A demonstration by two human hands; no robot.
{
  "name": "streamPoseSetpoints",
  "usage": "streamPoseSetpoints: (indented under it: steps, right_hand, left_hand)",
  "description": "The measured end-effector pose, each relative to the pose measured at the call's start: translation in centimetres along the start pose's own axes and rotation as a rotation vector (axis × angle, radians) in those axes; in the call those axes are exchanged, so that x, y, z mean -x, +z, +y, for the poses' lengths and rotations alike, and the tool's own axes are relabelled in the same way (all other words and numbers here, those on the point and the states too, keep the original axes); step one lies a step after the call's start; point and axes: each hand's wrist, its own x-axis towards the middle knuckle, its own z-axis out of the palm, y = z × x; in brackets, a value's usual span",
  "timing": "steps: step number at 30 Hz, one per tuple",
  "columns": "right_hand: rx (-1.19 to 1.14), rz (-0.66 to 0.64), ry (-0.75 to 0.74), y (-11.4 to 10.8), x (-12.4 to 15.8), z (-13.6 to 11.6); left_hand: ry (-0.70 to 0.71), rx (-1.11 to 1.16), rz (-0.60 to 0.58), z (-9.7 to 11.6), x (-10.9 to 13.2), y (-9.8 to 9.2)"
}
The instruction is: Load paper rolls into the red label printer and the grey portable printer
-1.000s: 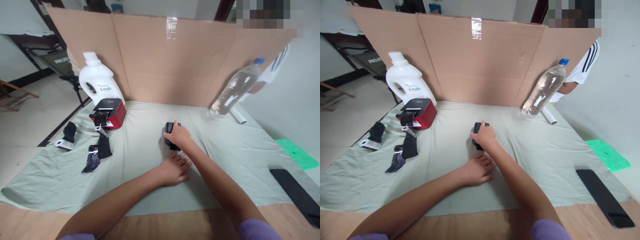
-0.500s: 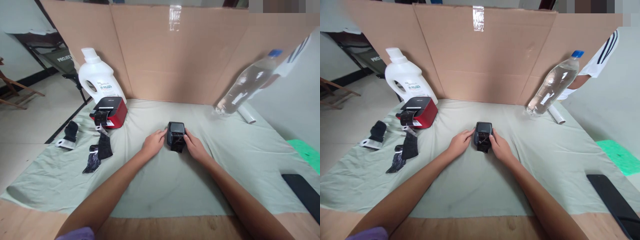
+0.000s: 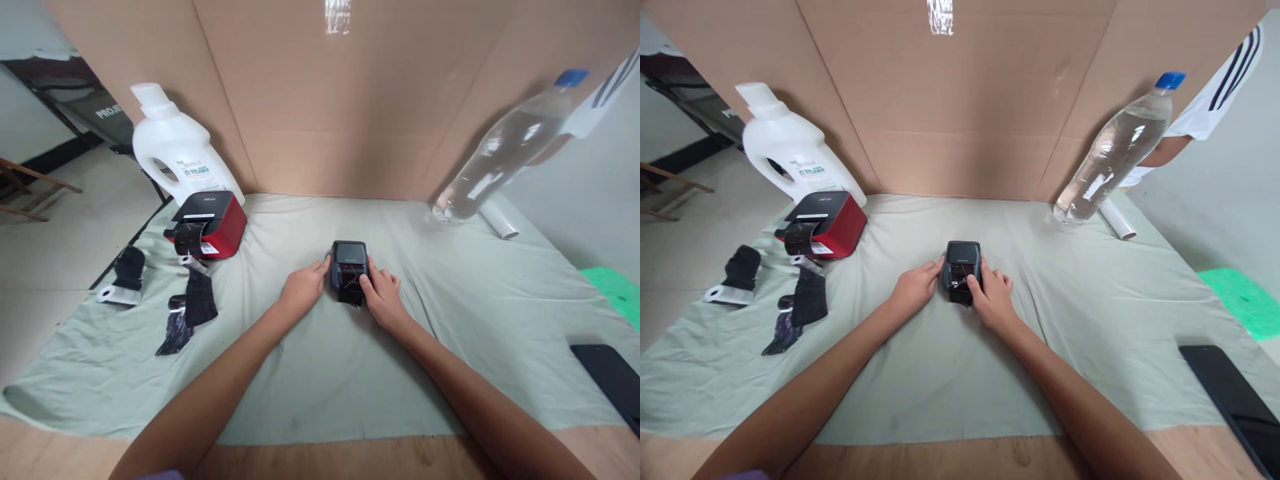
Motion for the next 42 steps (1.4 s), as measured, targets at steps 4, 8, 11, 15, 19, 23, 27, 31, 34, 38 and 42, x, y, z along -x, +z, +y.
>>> streamPoseSetpoints:
  steps: [4,8,11,15,19,23,27,31,34,38,42]
  right_hand:
    - [0.006,0.001,0.0,0.0,0.1,-0.3]
    - [-0.005,-0.005,0.001,-0.1,0.1,-0.4]
    - [-0.001,-0.006,0.0,-0.2,0.2,-0.4]
    - [0.001,0.0,0.0,-0.2,0.2,-0.4]
    - [-0.02,-0.014,0.006,-0.3,0.1,-0.5]
    - [-0.015,-0.012,0.014,-0.2,0.1,-0.5]
    - [-0.011,0.014,0.012,0.1,0.1,-0.3]
    - [-0.004,0.017,-0.001,0.2,0.3,-0.1]
    - [0.021,0.079,-0.032,0.2,0.4,-0.8]
    - [0.097,0.153,-0.067,0.7,0.0,-2.8]
    - [0.196,0.203,-0.047,1.8,-0.1,-3.9]
  left_hand:
    - [0.01,-0.087,-0.017,0.2,0.1,0.0]
    - [0.014,-0.079,0.004,0.2,0.2,0.2]
    - [0.013,-0.06,0.024,0.3,0.2,0.3]
    - [0.003,-0.04,0.023,0.4,0.2,0.2]
    - [-0.004,-0.012,0.023,0.5,0.2,0.0]
    - [-0.014,0.019,0.034,0.5,0.3,0.1]
    - [-0.021,0.201,0.082,-0.2,0.2,0.2]
    - [-0.061,0.594,0.032,-1.5,-0.4,0.2]
    - [-0.058,0.743,0.043,-1.9,-0.6,0.3]
    - [-0.016,0.724,0.128,-1.5,-0.5,0.3]
    - [0.078,0.746,0.174,-1.0,-0.4,0.5]
